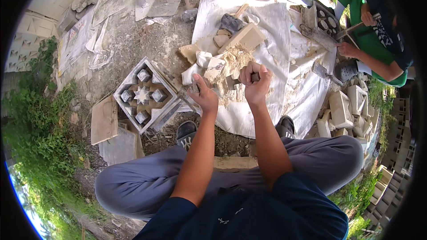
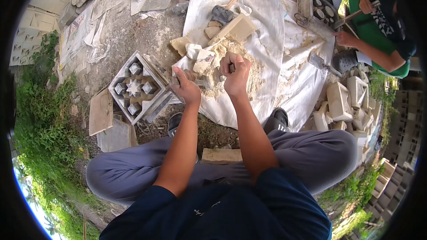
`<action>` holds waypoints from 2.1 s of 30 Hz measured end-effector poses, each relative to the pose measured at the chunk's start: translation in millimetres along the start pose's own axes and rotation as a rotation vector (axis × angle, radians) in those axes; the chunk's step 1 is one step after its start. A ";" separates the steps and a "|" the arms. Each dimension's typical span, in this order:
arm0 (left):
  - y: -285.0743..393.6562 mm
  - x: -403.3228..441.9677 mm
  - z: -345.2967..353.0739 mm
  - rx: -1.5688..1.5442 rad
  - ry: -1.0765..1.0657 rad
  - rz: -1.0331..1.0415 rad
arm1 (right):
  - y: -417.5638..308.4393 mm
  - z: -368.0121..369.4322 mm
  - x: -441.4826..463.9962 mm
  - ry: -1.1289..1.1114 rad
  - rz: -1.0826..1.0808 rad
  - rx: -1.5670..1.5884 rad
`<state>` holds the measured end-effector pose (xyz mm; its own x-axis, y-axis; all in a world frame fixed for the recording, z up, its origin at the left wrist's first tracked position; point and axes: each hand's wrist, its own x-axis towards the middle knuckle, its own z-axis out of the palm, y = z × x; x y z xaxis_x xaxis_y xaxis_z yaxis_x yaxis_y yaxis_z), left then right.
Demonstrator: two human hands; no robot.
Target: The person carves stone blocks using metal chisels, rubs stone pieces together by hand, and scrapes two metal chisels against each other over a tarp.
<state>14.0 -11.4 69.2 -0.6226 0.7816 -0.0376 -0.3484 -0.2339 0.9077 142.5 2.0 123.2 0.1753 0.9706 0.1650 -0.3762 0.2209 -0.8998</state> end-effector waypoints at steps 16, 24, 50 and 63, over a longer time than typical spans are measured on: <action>-6.9 2.6 -3.7 0.000 -0.085 -0.062 | 20.2 -22.5 -5.9 0.096 0.026 -0.001; 4.8 -4.6 16.3 0.003 -0.046 0.007 | 39.4 -37.2 -9.1 0.159 0.008 0.093; 7.3 -4.4 3.8 0.067 0.015 0.034 | 46.0 -5.9 -25.6 0.026 0.036 -0.223; -2.2 0.2 -1.3 0.127 -0.029 0.083 | 39.3 -3.5 -30.2 -0.010 0.035 -0.124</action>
<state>13.8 -11.5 66.7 -0.6244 0.7795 0.0503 -0.2037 -0.2246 0.9529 125.7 -19.0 81.4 0.1550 0.9785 0.1359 -0.2661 0.1738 -0.9481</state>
